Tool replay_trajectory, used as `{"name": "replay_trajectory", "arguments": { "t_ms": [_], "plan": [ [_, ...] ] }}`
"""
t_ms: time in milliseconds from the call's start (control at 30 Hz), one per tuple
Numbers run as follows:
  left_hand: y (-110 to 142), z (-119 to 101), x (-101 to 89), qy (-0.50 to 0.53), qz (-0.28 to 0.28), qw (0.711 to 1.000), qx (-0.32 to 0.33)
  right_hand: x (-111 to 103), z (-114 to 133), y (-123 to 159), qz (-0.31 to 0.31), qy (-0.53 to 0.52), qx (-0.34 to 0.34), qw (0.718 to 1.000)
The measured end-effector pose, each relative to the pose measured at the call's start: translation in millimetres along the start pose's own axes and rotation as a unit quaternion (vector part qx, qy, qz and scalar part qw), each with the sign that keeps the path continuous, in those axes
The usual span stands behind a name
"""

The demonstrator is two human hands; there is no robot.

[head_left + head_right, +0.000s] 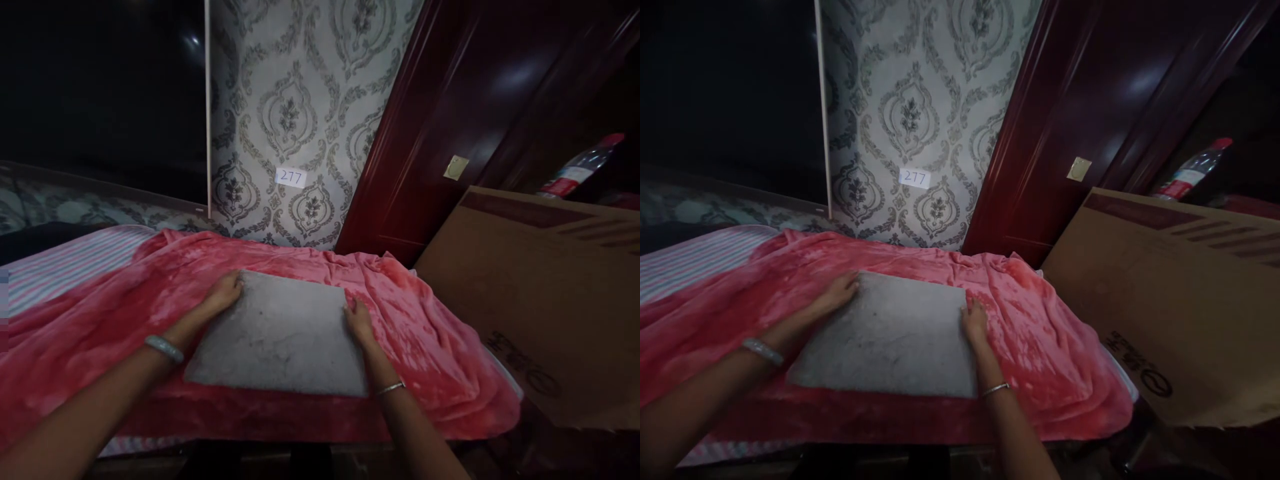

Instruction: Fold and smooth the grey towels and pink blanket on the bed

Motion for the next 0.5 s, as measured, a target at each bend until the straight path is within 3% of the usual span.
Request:
{"name": "replay_trajectory", "arguments": {
  "t_ms": [67, 167, 233, 300, 400, 500],
  "plan": [
    [1.1, -7.4, 17.9, -0.035, 0.013, 0.999, -0.006, 15.6, 24.5, -8.9, 0.016, 0.025, -0.007, 1.0],
    [9.5, -18.7, 48.5, -0.145, 0.052, 0.988, -0.002, 61.2, 84.1, -12.0, 0.083, 0.052, -0.056, 0.994],
    [17.2, -22.6, 62.5, -0.219, 0.071, 0.973, 0.011, 100.7, 123.7, -0.4, 0.153, 0.095, -0.113, 0.977],
    [22.6, -22.1, 68.1, -0.251, 0.078, 0.965, 0.016, 132.5, 147.2, 16.4, 0.205, 0.123, -0.152, 0.959],
    [24.4, -16.9, 68.5, -0.254, 0.084, 0.964, 0.01, 154.4, 150.3, 32.1, 0.236, 0.132, -0.165, 0.948],
    [22.4, -14.2, 68.6, -0.24, 0.085, 0.967, 0.012, 146.8, 125.9, 27.1, 0.236, 0.138, -0.142, 0.951]
  ]
}}
Point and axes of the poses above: each hand's wrist, its own y-axis away from the middle knuckle, its own x-axis out of the palm, z = x × y, the point moved 10 cm from there along -y, towards the middle knuckle
